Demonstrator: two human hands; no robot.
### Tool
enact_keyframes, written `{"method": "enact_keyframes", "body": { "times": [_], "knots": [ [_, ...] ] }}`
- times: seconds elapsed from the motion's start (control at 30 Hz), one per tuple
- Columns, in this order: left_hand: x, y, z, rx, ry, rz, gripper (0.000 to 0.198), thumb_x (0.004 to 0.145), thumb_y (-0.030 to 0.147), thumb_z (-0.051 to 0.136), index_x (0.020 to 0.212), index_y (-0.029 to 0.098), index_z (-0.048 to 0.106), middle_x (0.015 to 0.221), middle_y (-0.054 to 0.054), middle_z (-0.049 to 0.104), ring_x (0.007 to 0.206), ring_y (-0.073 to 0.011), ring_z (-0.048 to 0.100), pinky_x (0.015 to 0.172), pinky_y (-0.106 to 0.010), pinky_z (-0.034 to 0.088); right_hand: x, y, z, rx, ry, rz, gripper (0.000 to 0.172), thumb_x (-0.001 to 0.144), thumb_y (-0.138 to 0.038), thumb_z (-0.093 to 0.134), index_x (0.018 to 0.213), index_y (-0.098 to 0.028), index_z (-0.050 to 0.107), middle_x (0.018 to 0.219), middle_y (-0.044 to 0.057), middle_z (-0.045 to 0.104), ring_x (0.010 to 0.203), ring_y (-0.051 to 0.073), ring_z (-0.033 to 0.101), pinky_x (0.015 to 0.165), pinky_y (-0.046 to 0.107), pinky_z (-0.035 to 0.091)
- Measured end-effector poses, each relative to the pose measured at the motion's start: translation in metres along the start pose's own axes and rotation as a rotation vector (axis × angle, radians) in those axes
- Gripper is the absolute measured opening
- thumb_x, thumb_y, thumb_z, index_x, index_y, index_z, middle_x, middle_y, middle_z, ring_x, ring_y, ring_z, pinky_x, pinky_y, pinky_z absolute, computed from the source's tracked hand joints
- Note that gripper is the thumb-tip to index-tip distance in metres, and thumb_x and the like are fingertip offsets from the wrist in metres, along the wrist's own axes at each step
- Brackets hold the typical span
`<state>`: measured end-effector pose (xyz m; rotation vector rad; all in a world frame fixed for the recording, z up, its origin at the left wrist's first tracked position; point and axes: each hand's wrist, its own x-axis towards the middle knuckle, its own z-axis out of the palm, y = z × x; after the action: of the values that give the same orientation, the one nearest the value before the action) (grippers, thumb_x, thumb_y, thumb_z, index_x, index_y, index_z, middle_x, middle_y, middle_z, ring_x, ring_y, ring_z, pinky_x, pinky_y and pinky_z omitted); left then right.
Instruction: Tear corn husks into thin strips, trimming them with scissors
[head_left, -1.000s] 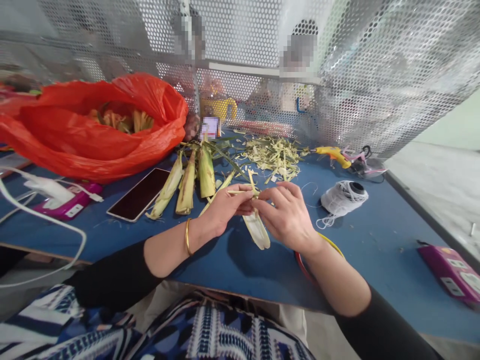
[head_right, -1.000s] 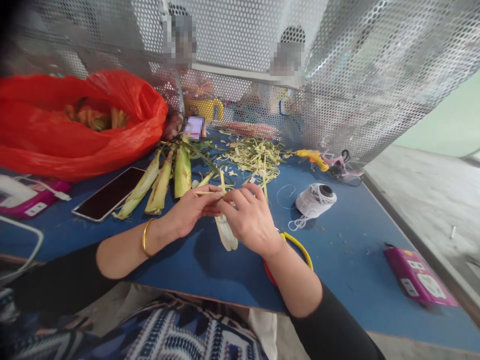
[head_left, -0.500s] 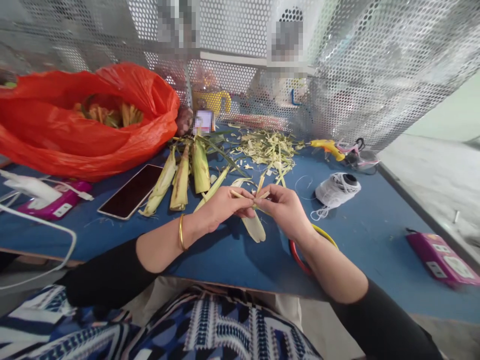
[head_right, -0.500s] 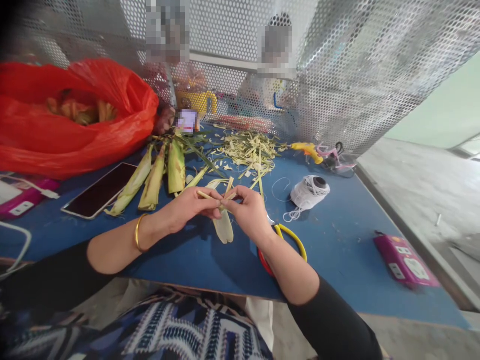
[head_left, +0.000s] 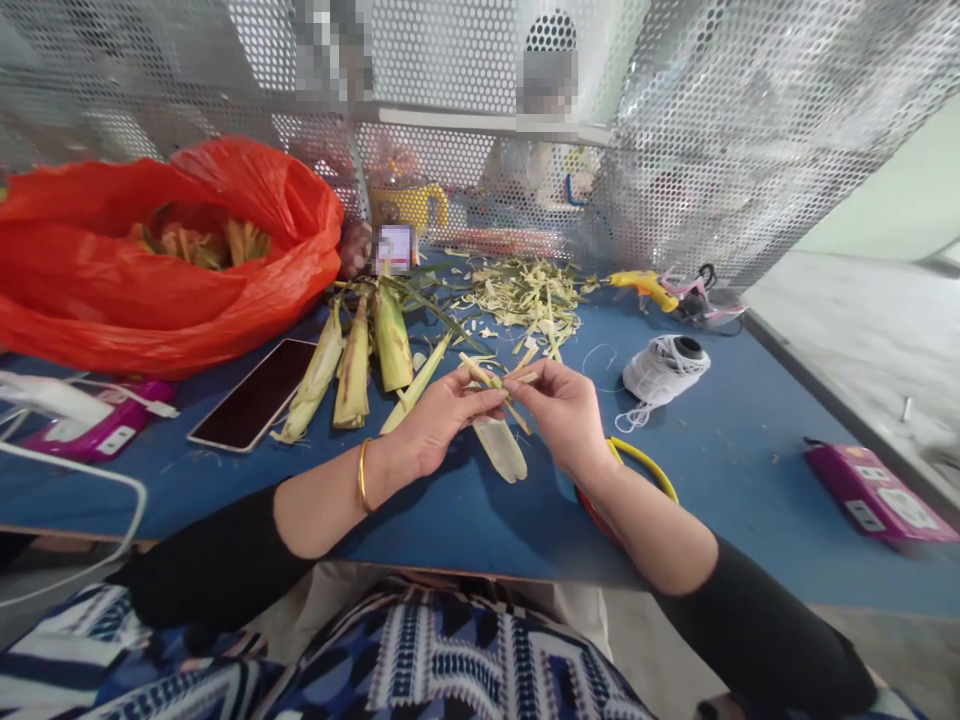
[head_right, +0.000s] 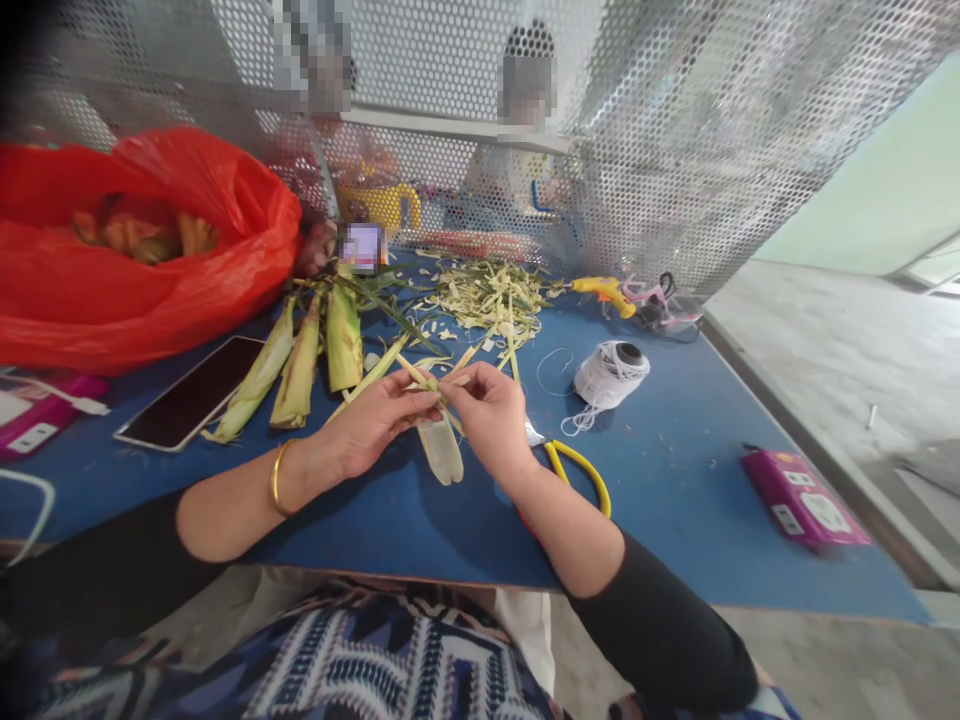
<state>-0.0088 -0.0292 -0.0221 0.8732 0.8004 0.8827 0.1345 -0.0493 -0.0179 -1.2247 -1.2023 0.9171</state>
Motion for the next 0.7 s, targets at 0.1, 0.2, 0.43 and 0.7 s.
{"method": "enact_keyframes", "body": {
  "times": [0.1,0.2,0.43,0.7],
  "knots": [
    [0.0005,-0.0019,0.0019,-0.079,-0.036,-0.001,0.027,0.062,0.021,0.082,0.079,0.017,0.060,0.074,0.003,0.066,0.069,-0.0112,0.064,0.074,-0.025,0.049,-0.0016,-0.0011,0.0006,-0.027,0.019,-0.015,0.011,0.067,-0.028,0.069,0.064,-0.020,0.062,0.064,-0.001,0.066,0.061,0.013,0.057,0.062,0.028,0.046],
    [0.0008,-0.0029,0.0023,-0.138,-0.072,0.015,0.027,0.063,0.021,0.082,0.079,0.017,0.061,0.079,0.002,0.067,0.073,-0.0118,0.064,0.077,-0.026,0.049,-0.0016,-0.0011,0.0001,-0.027,0.027,0.002,0.011,0.067,-0.029,0.069,0.065,-0.019,0.063,0.064,-0.001,0.065,0.060,0.013,0.056,0.062,0.028,0.046],
    [0.0013,-0.0057,0.0006,-0.141,-0.089,0.067,0.027,0.067,0.031,0.082,0.081,0.017,0.063,0.081,0.002,0.066,0.075,-0.0119,0.062,0.078,-0.027,0.050,-0.0014,0.0007,0.0017,0.000,0.021,0.023,0.017,0.067,-0.032,0.069,0.061,-0.019,0.059,0.064,-0.001,0.063,0.060,0.012,0.055,0.061,0.027,0.045],
    [0.0000,-0.0033,0.0004,-0.106,-0.062,0.014,0.026,0.067,0.029,0.081,0.079,0.016,0.063,0.075,0.002,0.064,0.070,-0.0105,0.061,0.073,-0.025,0.049,-0.0046,0.0002,0.0028,-0.186,0.072,-0.142,0.010,0.071,-0.024,0.064,0.063,-0.020,0.059,0.064,-0.001,0.064,0.063,0.013,0.057,0.065,0.027,0.046]
  ]
}}
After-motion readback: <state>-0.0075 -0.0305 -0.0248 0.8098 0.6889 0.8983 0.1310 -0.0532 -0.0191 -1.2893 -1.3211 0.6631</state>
